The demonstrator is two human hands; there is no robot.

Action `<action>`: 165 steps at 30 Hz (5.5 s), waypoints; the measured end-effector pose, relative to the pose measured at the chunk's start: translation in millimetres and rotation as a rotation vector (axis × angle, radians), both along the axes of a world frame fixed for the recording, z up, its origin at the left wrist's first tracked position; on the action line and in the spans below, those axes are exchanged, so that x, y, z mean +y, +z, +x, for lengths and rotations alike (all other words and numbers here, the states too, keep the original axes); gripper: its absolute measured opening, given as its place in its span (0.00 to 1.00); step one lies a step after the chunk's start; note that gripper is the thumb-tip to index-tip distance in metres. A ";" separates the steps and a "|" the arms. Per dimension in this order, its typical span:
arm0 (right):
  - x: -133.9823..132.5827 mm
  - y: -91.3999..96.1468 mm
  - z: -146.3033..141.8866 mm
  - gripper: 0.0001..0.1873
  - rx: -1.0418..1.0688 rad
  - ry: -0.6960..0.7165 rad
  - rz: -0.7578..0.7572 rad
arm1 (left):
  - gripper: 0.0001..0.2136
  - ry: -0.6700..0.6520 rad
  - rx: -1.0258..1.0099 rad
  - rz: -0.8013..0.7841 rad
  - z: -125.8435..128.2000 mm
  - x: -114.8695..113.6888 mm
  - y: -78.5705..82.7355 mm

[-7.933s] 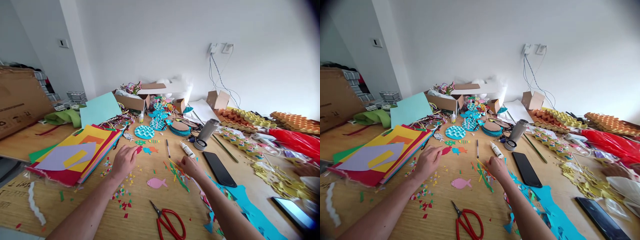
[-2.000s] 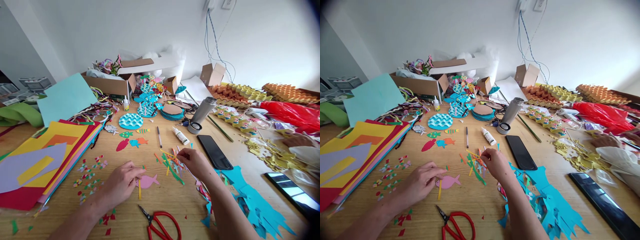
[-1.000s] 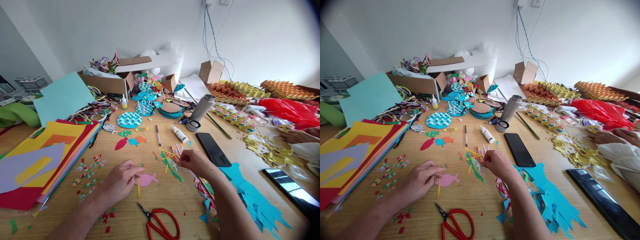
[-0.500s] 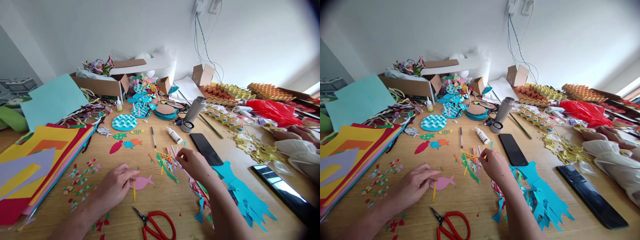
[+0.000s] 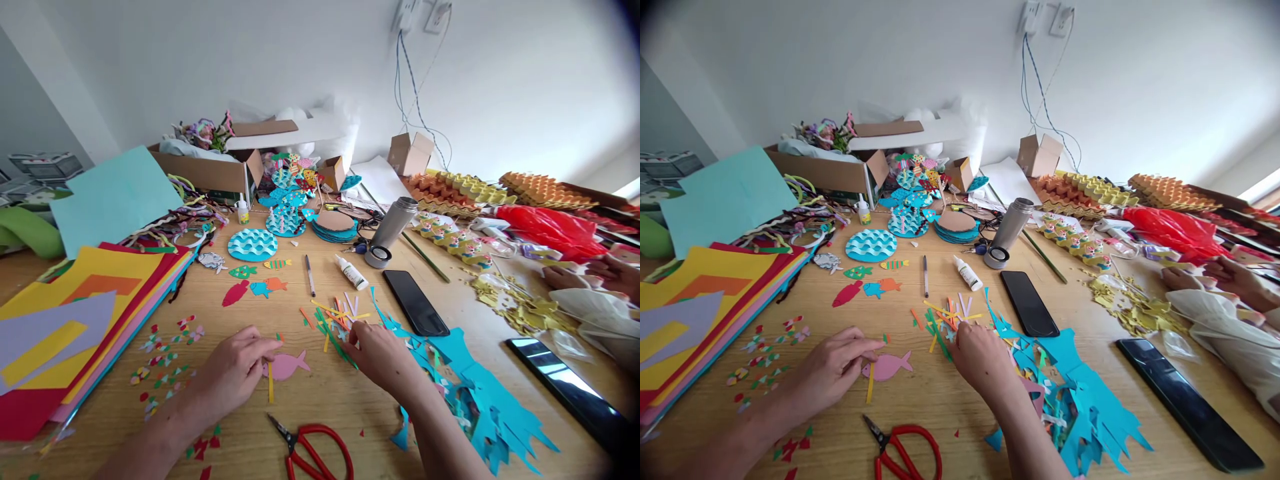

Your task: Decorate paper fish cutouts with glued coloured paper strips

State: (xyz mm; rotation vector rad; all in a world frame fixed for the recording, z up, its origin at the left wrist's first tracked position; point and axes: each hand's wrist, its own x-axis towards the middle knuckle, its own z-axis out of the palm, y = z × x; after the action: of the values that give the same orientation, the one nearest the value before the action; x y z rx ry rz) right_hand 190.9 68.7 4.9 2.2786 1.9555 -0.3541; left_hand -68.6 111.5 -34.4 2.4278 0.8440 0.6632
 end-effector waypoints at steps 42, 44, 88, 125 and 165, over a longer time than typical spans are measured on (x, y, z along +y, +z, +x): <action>-12.1 20.6 14.8 0.11 1.086 0.034 -0.120 | 0.21 0.014 -0.017 -0.053 0.9 -0.5 -4.1; -12.7 18.7 6.7 0.11 1.097 0.069 -0.104 | 0.21 0.012 -0.039 -0.088 1.0 0.0 -5.6; -25.5 -13.6 -68.2 0.13 0.191 0.761 0.771 | 0.11 0.191 -0.406 -0.941 0.0 6.8 18.3; -19.0 -25.8 -84.2 0.17 1.025 -0.152 -0.411 | 0.11 0.247 -0.246 -0.584 10.0 0.7 6.2; -24.3 -33.7 -87.2 0.15 0.584 0.210 -0.038 | 0.13 0.231 -0.101 -0.236 17.5 -0.3 -4.7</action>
State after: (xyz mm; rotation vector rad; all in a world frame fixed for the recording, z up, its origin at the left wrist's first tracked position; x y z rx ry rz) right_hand 103.7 44.4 -28.8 2.0690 2.3807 -1.1225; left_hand -51.2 111.2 -39.1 2.0894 1.1055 0.7192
